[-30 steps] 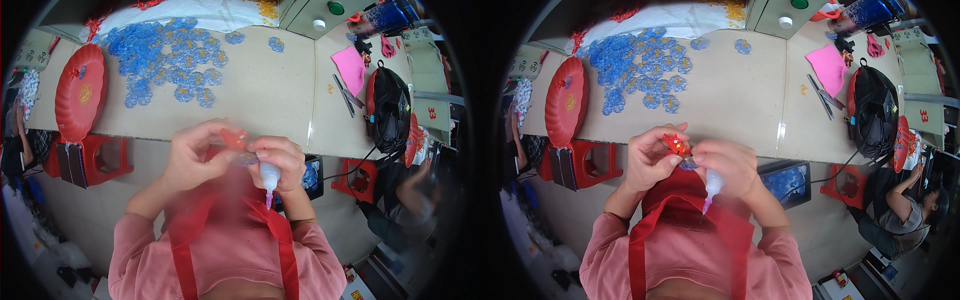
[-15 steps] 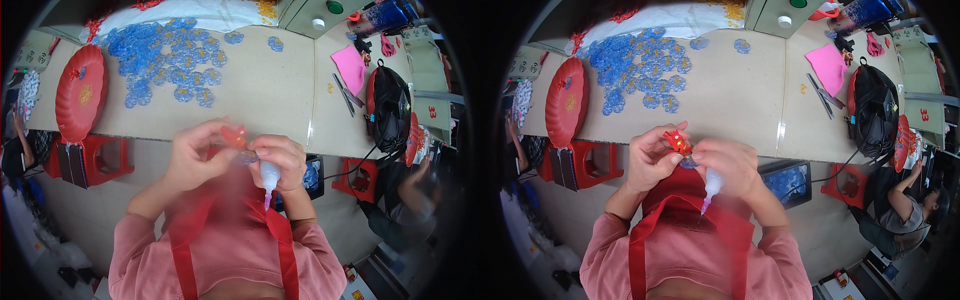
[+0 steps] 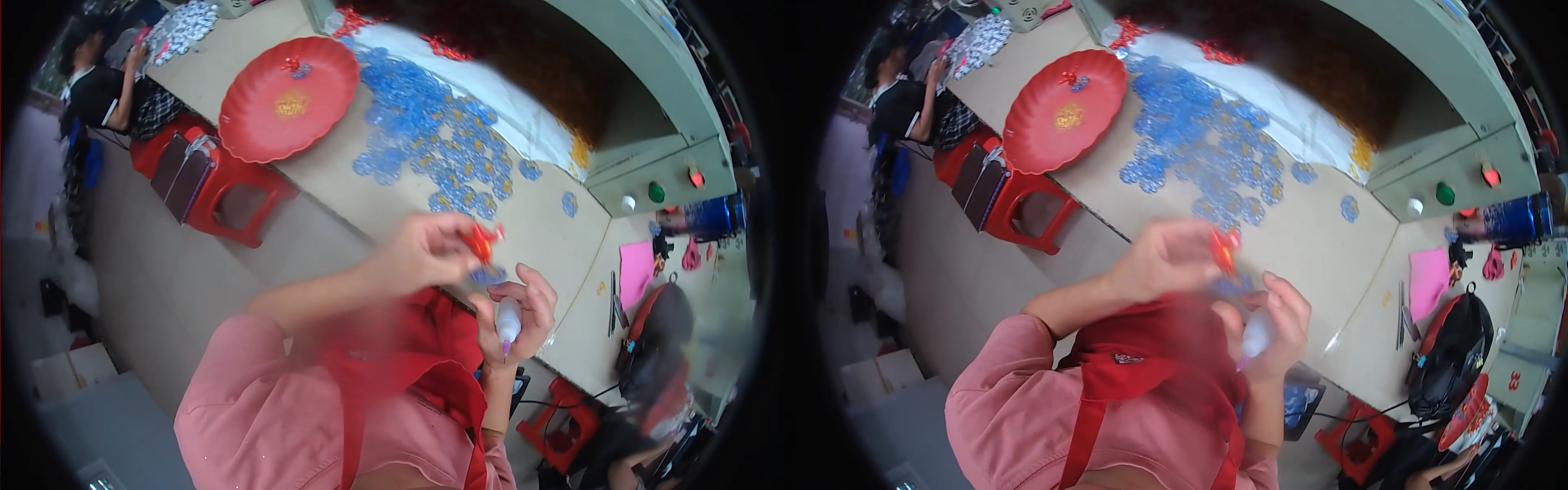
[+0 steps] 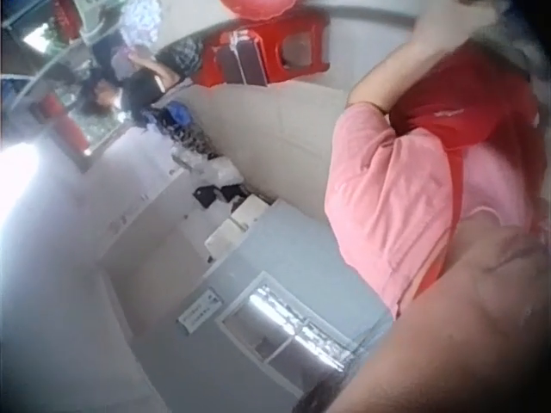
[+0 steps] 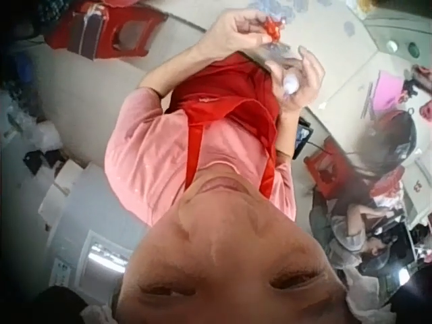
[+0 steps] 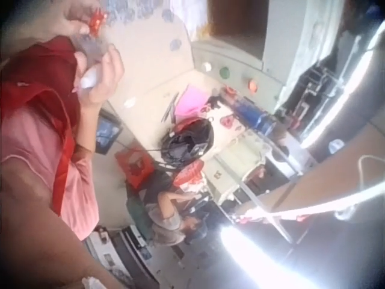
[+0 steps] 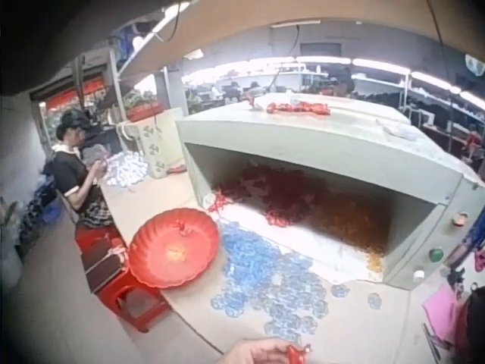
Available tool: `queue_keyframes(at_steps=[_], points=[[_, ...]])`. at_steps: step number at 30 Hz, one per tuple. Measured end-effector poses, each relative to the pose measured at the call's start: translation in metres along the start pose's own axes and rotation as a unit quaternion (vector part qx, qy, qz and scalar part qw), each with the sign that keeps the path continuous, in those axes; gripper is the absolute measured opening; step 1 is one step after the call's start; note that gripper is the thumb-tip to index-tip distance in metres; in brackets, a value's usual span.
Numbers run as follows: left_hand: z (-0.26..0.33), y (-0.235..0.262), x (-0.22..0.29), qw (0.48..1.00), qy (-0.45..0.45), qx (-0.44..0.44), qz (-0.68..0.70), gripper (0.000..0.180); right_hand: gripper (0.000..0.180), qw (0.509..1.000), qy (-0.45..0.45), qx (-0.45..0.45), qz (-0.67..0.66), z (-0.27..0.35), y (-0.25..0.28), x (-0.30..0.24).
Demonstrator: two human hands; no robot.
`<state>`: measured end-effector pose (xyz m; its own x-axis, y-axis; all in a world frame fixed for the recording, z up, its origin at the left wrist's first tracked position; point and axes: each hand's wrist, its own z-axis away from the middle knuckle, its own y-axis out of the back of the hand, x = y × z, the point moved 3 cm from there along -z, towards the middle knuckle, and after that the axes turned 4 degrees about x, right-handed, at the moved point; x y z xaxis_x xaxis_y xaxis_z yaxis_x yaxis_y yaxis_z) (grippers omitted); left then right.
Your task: The person assembles figurines by applying glue to figurine parts and bases with a glue bottle, attaching the figurines to the bases, and placing the assembled figurines into a tray.
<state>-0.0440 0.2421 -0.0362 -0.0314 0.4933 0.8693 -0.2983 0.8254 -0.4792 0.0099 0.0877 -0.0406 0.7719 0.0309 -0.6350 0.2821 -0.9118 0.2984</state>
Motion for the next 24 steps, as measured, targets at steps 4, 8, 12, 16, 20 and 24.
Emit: queue_keyframes(at_steps=[4, 8, 12, 16, 20, 24], points=[[-0.019, 0.105, 0.075, 0.930, -0.189, 0.251, -0.192, 0.016, 0.060, 0.999, -0.030, 0.021, -0.027, 0.003, 0.001, 0.007], [-0.018, 0.269, 0.134, 0.743, -0.268, 0.480, -0.383, 0.022, 0.052, 0.997, -0.071, 0.031, 0.015, 0.010, 0.007, 0.020], [-0.030, 0.316, 0.144, 0.583, -0.128, 0.556, -0.578, 0.029, 0.038, 0.994, -0.104, 0.004, 0.037, 0.003, 0.000, 0.014], [-0.051, 0.325, 0.138, 0.551, -0.076, 0.534, -0.637, 0.033, 0.031, 0.995, -0.088, -0.001, 0.048, 0.005, -0.001, 0.014], [-0.061, 0.316, 0.136, 0.547, -0.052, 0.503, -0.667, 0.035, 0.030, 0.994, -0.090, 0.003, 0.065, 0.005, 0.005, 0.016], [-0.053, 0.316, 0.139, 0.544, -0.044, 0.491, -0.679, 0.044, 0.030, 0.993, -0.104, 0.002, 0.062, 0.007, 0.006, 0.017]])
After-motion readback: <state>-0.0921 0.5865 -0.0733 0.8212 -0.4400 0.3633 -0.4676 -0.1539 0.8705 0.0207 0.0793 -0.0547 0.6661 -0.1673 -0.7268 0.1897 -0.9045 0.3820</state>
